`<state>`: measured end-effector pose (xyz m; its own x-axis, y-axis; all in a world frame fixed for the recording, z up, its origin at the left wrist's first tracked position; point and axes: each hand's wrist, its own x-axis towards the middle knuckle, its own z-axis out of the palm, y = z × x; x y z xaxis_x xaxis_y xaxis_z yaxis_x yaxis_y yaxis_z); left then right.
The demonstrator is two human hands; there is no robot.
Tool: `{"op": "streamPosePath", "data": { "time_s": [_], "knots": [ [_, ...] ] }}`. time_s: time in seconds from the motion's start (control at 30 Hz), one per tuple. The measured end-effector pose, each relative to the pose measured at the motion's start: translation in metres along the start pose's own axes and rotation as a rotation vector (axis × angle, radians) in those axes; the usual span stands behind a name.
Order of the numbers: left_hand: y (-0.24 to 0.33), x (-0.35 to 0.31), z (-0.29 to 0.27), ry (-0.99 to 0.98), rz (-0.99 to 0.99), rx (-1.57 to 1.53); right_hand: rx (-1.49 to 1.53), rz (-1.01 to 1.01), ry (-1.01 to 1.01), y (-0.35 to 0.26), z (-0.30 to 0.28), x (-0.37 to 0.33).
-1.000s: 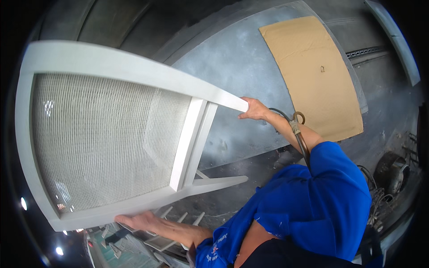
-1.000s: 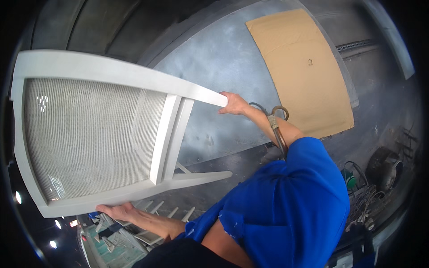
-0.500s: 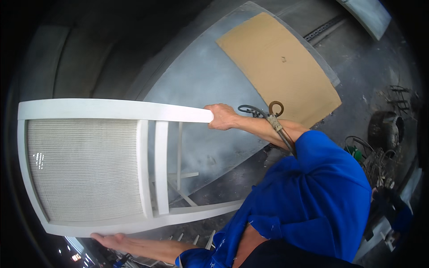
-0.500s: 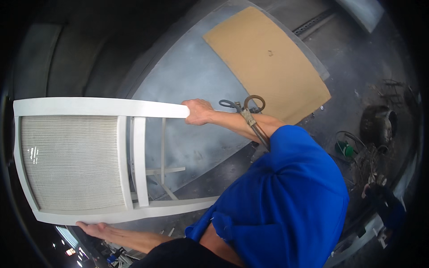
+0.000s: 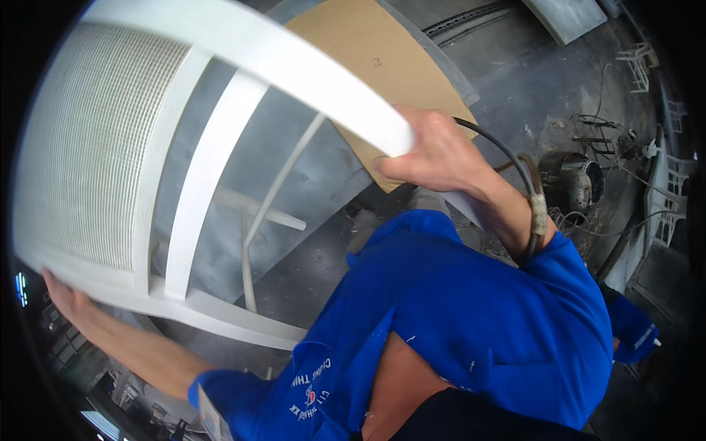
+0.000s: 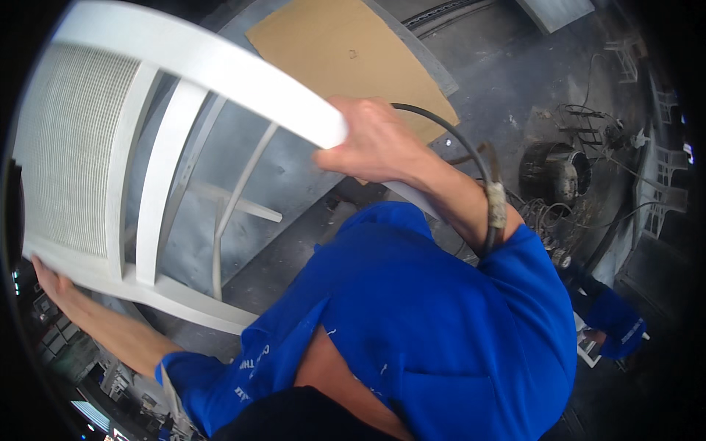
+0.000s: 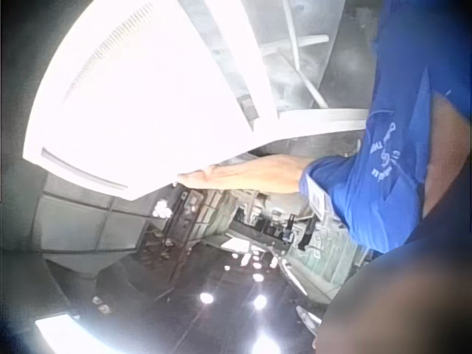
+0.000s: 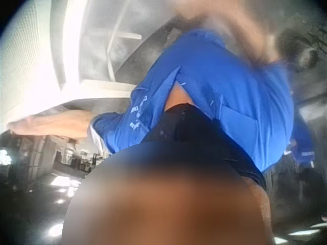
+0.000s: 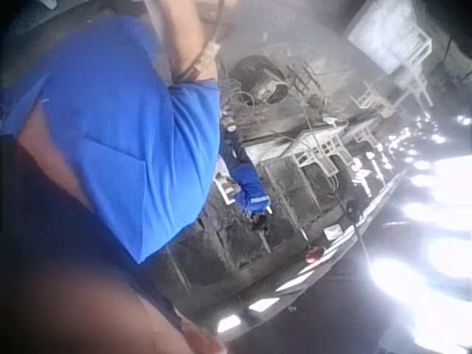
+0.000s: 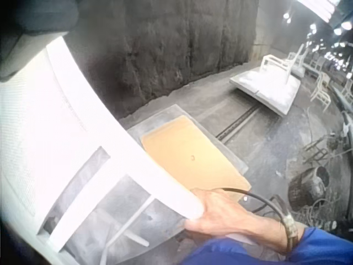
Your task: The person spray paints a white chair frame using a handheld spray gun connected to a hose. They lift and rotate the chair to coat multiple sides, then set it down and pick up another chair to continue painting.
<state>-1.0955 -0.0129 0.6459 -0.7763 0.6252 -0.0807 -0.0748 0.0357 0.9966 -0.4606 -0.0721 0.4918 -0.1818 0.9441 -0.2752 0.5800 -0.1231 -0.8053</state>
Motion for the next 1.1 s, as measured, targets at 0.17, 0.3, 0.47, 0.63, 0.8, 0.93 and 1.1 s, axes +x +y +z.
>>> {"op": "streamPosePath", "data": {
  "time_s": [0.17,0.3,0.47,0.63,0.8,0.93,1.1],
  "knots": [
    [-0.064,-0.018,0.150,-0.261,-0.161,0.006,-0.105,0.109,0.123,0.056,-0.108,-0.052],
    [-0.137,-0.067,0.264,-0.424,-0.236,0.084,-0.057,0.286,0.118,0.110,-0.176,-0.084],
    [-0.213,-0.119,0.372,-0.480,-0.394,0.156,-0.098,0.405,0.058,0.160,-0.220,-0.101],
    [-0.267,-0.130,0.418,-0.470,-0.358,0.201,-0.107,0.440,0.016,0.175,-0.239,-0.086],
    [-0.303,-0.127,0.432,-0.436,-0.318,0.287,-0.094,0.475,-0.017,0.177,-0.232,-0.067],
    [-0.315,-0.127,0.442,-0.408,-0.358,0.354,-0.168,0.481,-0.055,0.183,-0.236,-0.058],
    [-0.315,-0.135,0.443,-0.473,-0.427,0.386,-0.135,0.450,-0.054,0.186,-0.244,-0.030]
  ]
}}
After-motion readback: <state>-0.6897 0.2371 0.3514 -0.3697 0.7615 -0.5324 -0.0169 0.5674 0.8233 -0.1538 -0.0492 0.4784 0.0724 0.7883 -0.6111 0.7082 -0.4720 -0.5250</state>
